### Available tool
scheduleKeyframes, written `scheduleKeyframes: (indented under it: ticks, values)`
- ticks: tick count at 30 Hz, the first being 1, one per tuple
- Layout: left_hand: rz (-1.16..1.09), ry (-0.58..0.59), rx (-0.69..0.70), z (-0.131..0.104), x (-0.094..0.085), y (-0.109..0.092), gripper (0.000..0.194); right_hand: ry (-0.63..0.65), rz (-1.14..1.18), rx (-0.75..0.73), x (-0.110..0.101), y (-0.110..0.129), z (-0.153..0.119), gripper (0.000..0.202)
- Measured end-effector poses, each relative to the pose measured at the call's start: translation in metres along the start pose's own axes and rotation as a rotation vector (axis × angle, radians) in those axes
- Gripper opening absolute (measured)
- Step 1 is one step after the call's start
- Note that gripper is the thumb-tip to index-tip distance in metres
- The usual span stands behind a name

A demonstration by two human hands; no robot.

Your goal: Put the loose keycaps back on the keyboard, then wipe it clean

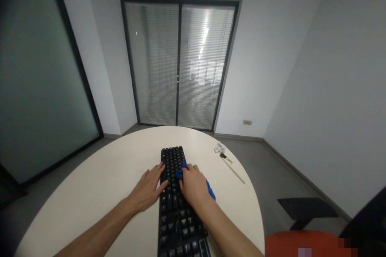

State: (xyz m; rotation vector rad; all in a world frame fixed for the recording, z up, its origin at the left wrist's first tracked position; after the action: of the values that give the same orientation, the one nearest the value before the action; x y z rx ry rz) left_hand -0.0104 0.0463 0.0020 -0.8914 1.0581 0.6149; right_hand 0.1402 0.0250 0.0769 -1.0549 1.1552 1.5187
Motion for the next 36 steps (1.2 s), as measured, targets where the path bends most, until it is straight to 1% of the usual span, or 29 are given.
scheduleKeyframes:
  ticks: [2, 4, 6, 7, 9, 12, 15, 20, 21, 23, 25, 27, 33, 36]
  values:
    - [-0.010, 0.026, 0.009, -0.001, -0.001, 0.001, 0.072, -0.051, 0.051, -0.034, -0.003, 0.001, 0.018, 0.039]
    - [-0.023, 0.066, 0.021, -0.001, -0.002, 0.001, 0.070, -0.030, 0.068, -0.069, 0.004, 0.003, 0.038, 0.046]
    - [-0.029, 0.093, 0.030, -0.002, -0.003, 0.001, 0.069, 0.035, 0.023, -0.003, 0.018, -0.001, 0.056, 0.045]
    - [-0.029, 0.099, 0.030, -0.002, -0.003, 0.001, 0.069, 0.046, 0.010, 0.025, 0.023, 0.000, 0.061, 0.043]
    - [-0.024, 0.100, 0.030, -0.001, -0.003, 0.002, 0.070, 0.044, -0.013, 0.069, 0.031, 0.004, 0.066, 0.040]
    - [-0.024, 0.096, 0.035, -0.001, 0.000, 0.002, 0.070, 0.024, -0.050, 0.077, 0.035, 0.018, 0.061, 0.039]
    - [-0.039, 0.071, 0.031, -0.001, 0.001, 0.003, 0.073, 0.040, -0.068, -0.019, 0.036, 0.037, 0.053, 0.038]
    - [-0.039, 0.042, 0.035, -0.001, -0.004, 0.000, 0.070, 0.120, -0.048, -0.306, 0.037, 0.071, 0.049, 0.036]
    - [-0.037, 0.038, 0.042, 0.000, -0.005, -0.001, 0.069, 0.124, -0.047, -0.342, 0.037, 0.075, 0.050, 0.036]
    - [-0.038, 0.034, 0.045, 0.000, -0.007, -0.003, 0.067, 0.116, -0.052, -0.366, 0.036, 0.079, 0.052, 0.037]
    - [-0.039, 0.049, 0.031, -0.001, -0.007, -0.003, 0.067, 0.099, -0.059, -0.336, 0.036, 0.076, 0.056, 0.036]
    - [-0.041, 0.060, 0.017, -0.001, -0.007, -0.002, 0.068, 0.076, -0.069, -0.275, 0.035, 0.068, 0.059, 0.034]
    - [-0.056, 0.078, 0.008, -0.002, -0.010, -0.004, 0.069, -0.004, -0.109, -0.019, 0.030, 0.033, 0.060, 0.031]
    - [-0.053, 0.098, 0.018, -0.003, -0.009, -0.005, 0.069, -0.019, -0.123, 0.071, 0.029, 0.024, 0.058, 0.033]
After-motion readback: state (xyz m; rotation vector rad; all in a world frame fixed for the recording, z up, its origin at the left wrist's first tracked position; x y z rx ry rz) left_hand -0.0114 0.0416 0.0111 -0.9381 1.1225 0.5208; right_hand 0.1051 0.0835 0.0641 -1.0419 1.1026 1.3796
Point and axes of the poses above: each hand's wrist, its own z-axis towards the middle knuckle, its own x-axis out of the palm, y = z × x, the point moved 10 cm from there along z, towards the middle knuckle, and after that the axes turned 8 degrees about x, right-handed, at the moved point
